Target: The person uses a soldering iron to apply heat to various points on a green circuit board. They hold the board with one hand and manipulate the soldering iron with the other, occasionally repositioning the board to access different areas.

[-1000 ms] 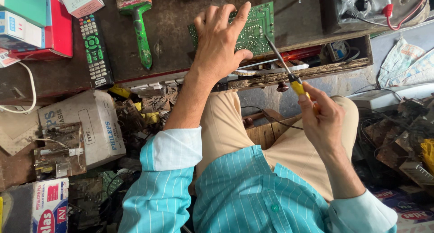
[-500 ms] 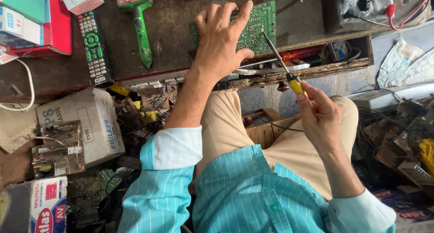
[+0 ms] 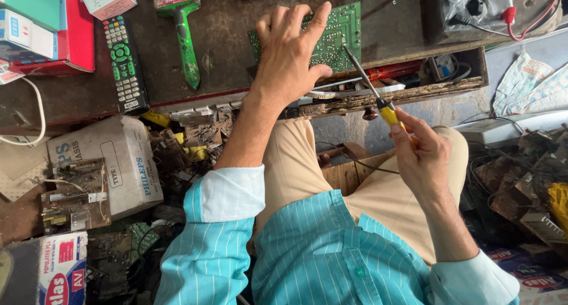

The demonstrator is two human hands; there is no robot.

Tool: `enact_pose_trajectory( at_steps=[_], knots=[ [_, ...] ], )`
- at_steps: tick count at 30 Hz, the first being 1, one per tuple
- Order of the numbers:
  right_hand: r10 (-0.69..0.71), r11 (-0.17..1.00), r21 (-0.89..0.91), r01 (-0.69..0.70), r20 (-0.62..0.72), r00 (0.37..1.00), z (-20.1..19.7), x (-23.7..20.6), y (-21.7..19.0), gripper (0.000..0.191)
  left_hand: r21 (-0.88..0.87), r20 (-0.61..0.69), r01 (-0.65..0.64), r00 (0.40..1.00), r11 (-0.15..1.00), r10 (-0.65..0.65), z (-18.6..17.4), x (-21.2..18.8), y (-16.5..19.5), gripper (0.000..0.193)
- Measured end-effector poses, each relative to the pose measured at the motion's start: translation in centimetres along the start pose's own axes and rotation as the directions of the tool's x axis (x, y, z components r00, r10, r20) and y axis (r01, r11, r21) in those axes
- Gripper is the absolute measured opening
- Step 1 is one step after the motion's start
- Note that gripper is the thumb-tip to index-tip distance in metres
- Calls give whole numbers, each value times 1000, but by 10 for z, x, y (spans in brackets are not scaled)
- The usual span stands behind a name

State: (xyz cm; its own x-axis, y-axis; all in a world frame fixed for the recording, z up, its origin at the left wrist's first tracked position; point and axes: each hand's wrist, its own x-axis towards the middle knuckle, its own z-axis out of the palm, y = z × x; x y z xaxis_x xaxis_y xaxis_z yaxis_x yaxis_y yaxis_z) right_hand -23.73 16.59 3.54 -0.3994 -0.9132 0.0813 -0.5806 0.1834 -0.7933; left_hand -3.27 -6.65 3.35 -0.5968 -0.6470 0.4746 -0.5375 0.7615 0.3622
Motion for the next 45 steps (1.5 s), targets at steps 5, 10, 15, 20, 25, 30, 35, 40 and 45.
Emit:
enact_pose_trajectory(
  at_steps=[5,10,15,20,25,30,35,40,45],
  knots=[
    [21,999,29,-21,4,1000,2,0,-1,31,0,-2,-10,1000,1000,10,-3,0,1,106],
    [30,999,14,-30,3,1000,1,0,-2,31,3,3,-5,1000,1000,5,-3,0,1,106],
    [18,999,36,-18,-13,1000,1,3,-6,31,-7,19,3,1000,1000,-3,-1,3,-1,108],
    [-33,999,-15,32,-83,996,-14,-5,-8,29,-66,126,70,990,995,-61,2,13,-14,108],
    [-126,984,107,145,-169,978,-21,-25,6,26,-74,208,116,973,991,-98,0,16,-26,110],
    [6,983,183,31,-198,980,-25,-44,28,29,-178,101,29,995,984,-11,-6,10,-31,103],
    [-37,972,218,90,-233,972,-30,-52,44,25,-187,-231,182,947,965,-224,-40,8,-57,57],
    [19,963,266,49,-247,969,-33,-57,51,27,157,-425,501,812,851,-399,-98,2,-113,32],
    [38,955,292,42,-262,964,-30,-57,50,27,314,-157,741,657,593,-738,-98,1,-135,69]
  ],
)
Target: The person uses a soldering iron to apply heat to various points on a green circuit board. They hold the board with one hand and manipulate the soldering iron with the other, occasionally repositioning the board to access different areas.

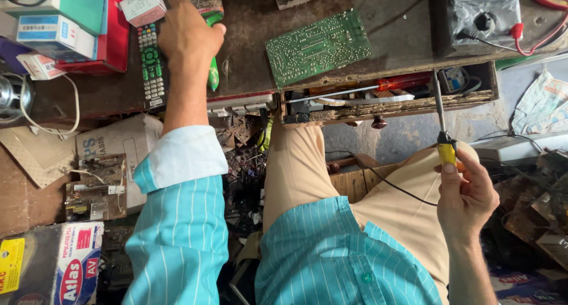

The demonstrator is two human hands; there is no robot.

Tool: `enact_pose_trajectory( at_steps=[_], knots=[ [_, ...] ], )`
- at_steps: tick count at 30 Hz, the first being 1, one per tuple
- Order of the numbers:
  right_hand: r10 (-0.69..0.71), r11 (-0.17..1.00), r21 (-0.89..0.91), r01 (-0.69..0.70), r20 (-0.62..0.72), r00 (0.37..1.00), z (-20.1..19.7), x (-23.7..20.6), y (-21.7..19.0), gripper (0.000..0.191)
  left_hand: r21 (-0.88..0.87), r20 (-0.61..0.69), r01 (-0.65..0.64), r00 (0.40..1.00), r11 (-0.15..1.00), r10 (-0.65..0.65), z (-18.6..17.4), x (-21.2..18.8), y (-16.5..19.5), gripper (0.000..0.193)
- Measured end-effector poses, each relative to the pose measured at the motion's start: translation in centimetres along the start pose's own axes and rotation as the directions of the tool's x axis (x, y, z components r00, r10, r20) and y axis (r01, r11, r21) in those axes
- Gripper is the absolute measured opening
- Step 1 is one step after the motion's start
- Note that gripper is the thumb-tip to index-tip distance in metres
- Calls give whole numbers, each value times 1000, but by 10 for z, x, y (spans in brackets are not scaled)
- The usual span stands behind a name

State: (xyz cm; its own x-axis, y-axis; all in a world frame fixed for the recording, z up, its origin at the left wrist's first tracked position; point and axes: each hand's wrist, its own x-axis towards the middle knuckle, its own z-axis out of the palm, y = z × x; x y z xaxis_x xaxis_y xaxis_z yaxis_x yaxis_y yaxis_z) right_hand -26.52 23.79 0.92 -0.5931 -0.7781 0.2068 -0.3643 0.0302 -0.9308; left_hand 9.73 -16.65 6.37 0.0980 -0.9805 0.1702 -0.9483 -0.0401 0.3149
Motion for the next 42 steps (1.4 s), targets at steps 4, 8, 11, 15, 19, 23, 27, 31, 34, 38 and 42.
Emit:
enact_pose_trajectory(
  at_steps=[4,8,11,15,19,23,27,31,34,38,42],
  knots=[
    [-7,999,-39,7,-8,1000,-1,-2,-3,27,19,-117,-86,989,996,87,8,-12,-2,54],
    [-16,1000,-17,16,-28,999,-4,-1,-3,28,-79,-129,-180,977,981,169,-23,-42,-3,33],
    [10,999,33,-9,-36,999,-6,-1,-3,28,-332,58,-206,969,920,238,-76,-71,-5,35],
    [-14,1000,20,15,-27,1000,-5,3,-4,25,-389,130,-549,763,740,634,-118,-91,17,36],
    [-35,998,48,38,-48,998,-1,7,-7,23,-371,98,-742,568,559,818,-87,-103,63,32],
    [-29,999,39,32,-74,997,-4,2,-9,23,-401,88,-780,489,480,868,-60,-102,81,32],
    [16,998,54,-10,-105,994,-10,-4,-6,24,-391,163,-763,493,515,855,-86,-97,47,38],
    [7,998,64,-1,-86,996,-12,-3,-1,23,-302,394,-602,628,740,671,-133,-99,-6,45],
    [-1,998,58,6,-77,997,-11,2,1,23,-298,401,-510,700,807,591,-161,-101,-31,47],
    [-37,998,56,41,-71,997,-10,9,-2,22,-194,322,-516,770,834,551,-173,-98,-27,43],
    [-50,996,73,56,-77,996,-10,9,-8,23,-147,157,-703,678,696,718,-142,-92,11,33]
  ],
)
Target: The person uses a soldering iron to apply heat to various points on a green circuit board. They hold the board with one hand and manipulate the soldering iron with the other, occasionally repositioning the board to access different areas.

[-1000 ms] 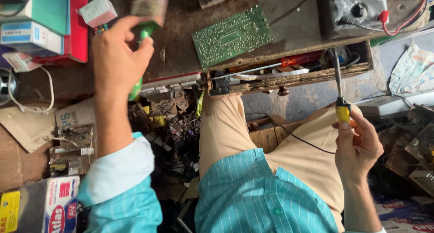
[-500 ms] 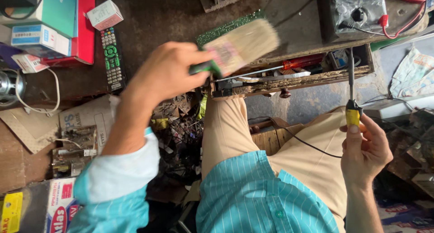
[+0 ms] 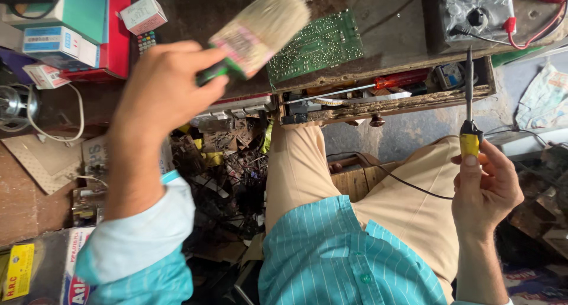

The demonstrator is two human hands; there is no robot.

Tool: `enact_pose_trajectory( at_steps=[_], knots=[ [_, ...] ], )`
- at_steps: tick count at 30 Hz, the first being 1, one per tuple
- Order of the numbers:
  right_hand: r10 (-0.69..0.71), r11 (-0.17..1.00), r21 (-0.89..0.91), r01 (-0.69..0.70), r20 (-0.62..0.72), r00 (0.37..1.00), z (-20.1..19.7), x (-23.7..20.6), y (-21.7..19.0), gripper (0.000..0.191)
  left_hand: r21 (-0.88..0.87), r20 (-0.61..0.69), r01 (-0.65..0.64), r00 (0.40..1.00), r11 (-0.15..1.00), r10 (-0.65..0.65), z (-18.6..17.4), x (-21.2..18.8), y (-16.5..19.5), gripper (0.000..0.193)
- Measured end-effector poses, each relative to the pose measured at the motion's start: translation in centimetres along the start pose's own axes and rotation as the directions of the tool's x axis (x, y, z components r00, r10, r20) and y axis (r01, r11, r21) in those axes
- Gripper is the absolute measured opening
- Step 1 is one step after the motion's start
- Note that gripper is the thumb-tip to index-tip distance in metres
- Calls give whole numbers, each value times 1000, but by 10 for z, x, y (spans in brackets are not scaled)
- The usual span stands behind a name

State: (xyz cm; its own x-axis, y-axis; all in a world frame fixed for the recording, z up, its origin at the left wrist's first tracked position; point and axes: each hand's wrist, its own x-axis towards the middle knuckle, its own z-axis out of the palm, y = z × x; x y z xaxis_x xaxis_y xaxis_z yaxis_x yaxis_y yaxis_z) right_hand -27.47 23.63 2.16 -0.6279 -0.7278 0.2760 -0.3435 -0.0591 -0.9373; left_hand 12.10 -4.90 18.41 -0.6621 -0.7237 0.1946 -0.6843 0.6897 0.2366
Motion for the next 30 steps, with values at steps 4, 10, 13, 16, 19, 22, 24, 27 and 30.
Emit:
enact_pose_trajectory(
  at_steps=[4,10,13,16,19,22,24,27,30],
  knots=[
    [-3,1000,14,4,-12,1000,-4,-5,-4,23,-22,0,-57,998,998,57,37,32,25,32],
    [1,998,-59,-2,-28,1000,-11,-9,-4,23,-276,125,-123,979,953,163,32,9,49,34],
    [-4,998,-55,3,-13,1000,-11,-6,-2,24,-335,107,-131,979,933,175,20,-4,41,36],
    [-12,999,-41,12,-2,1000,-8,-2,-3,23,-215,72,-8,997,977,24,19,-5,32,37],
    [-16,1000,-20,16,-2,1000,-4,0,-4,23,-90,-22,45,999,995,-47,29,6,31,34],
    [-35,999,-9,35,-10,999,-3,-1,-5,23,-115,2,24,1000,993,-24,46,14,44,35],
    [-44,999,-31,44,-8,999,-6,-3,-6,24,-177,99,-20,994,984,38,62,11,63,33],
    [-50,998,-41,50,-9,999,-9,-3,-6,23,-226,163,-86,979,970,125,69,0,77,32],
    [-55,998,-37,54,-2,999,-11,-1,-6,24,-283,181,-129,966,950,185,65,-15,84,32]
  ],
)
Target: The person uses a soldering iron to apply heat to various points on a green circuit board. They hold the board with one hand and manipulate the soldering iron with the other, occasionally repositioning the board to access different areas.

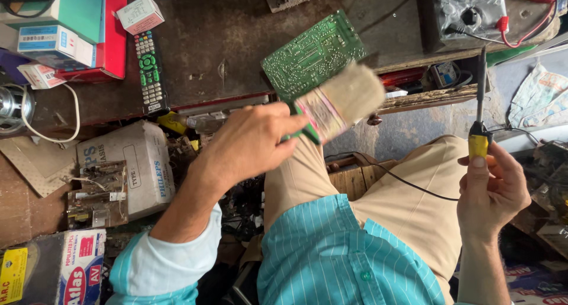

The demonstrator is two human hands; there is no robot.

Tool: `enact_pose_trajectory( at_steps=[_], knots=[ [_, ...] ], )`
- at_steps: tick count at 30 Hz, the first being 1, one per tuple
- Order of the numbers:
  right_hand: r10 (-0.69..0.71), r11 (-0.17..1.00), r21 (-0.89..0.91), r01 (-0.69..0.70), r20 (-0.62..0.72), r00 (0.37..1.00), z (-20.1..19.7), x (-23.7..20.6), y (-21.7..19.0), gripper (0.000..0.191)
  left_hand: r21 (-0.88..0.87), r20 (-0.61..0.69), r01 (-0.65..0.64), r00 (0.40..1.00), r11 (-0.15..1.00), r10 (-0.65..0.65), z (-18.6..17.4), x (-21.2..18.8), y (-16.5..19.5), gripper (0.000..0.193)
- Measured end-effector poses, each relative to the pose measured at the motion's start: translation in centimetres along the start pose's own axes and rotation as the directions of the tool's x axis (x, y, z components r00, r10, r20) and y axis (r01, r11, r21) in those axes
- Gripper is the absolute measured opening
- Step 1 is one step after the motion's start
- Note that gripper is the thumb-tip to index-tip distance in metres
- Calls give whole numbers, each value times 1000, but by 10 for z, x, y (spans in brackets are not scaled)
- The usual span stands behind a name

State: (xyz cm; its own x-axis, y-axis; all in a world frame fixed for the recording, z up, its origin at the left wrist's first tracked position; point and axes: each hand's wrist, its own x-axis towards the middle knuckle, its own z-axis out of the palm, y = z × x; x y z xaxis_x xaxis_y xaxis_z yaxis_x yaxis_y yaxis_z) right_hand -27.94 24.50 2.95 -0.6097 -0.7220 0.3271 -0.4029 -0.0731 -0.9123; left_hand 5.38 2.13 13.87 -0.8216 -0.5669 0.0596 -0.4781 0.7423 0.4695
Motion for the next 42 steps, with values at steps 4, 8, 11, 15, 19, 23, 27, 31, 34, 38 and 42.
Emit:
enact_pose_trajectory(
  at_steps=[4,8,11,15,19,23,27,31,34,38,42],
  knots=[
    [15,1000,12,-15,-12,1000,0,2,1,23,-40,268,189,948,981,-172,-11,-10,6,29],
    [12,1000,23,-12,-16,1000,0,3,1,23,-53,-197,114,973,992,-122,-62,-40,-22,39],
    [17,1000,19,-17,-17,1000,1,2,2,23,-71,-252,519,817,852,-518,-81,-48,-60,41],
    [14,1000,10,-14,-3,1000,6,2,3,23,58,-339,592,769,804,-542,-72,-20,-128,33],
    [11,1000,20,-11,13,1000,8,0,1,23,177,-518,504,778,845,-355,-45,14,-182,29],
    [28,1000,-4,-28,12,1000,6,-5,-1,22,241,-635,537,717,808,-286,-32,36,-194,38],
    [5,1000,-16,-4,38,999,10,-5,1,22,106,-695,174,717,979,-52,-2,52,-151,46],
    [49,999,0,-49,42,998,18,-5,1,23,-8,-502,167,852,986,-149,41,65,-93,91],
    [51,999,-3,-51,57,997,24,-4,-1,24,42,-441,229,878,973,-187,62,85,-69,114],
    [48,999,-13,-47,70,996,28,-3,-6,27,28,-380,298,886,954,-265,75,103,-64,118],
    [21,1000,-1,-20,100,995,28,-6,-7,22,92,-418,247,889,965,-188,86,105,-69,111]
  ],
)
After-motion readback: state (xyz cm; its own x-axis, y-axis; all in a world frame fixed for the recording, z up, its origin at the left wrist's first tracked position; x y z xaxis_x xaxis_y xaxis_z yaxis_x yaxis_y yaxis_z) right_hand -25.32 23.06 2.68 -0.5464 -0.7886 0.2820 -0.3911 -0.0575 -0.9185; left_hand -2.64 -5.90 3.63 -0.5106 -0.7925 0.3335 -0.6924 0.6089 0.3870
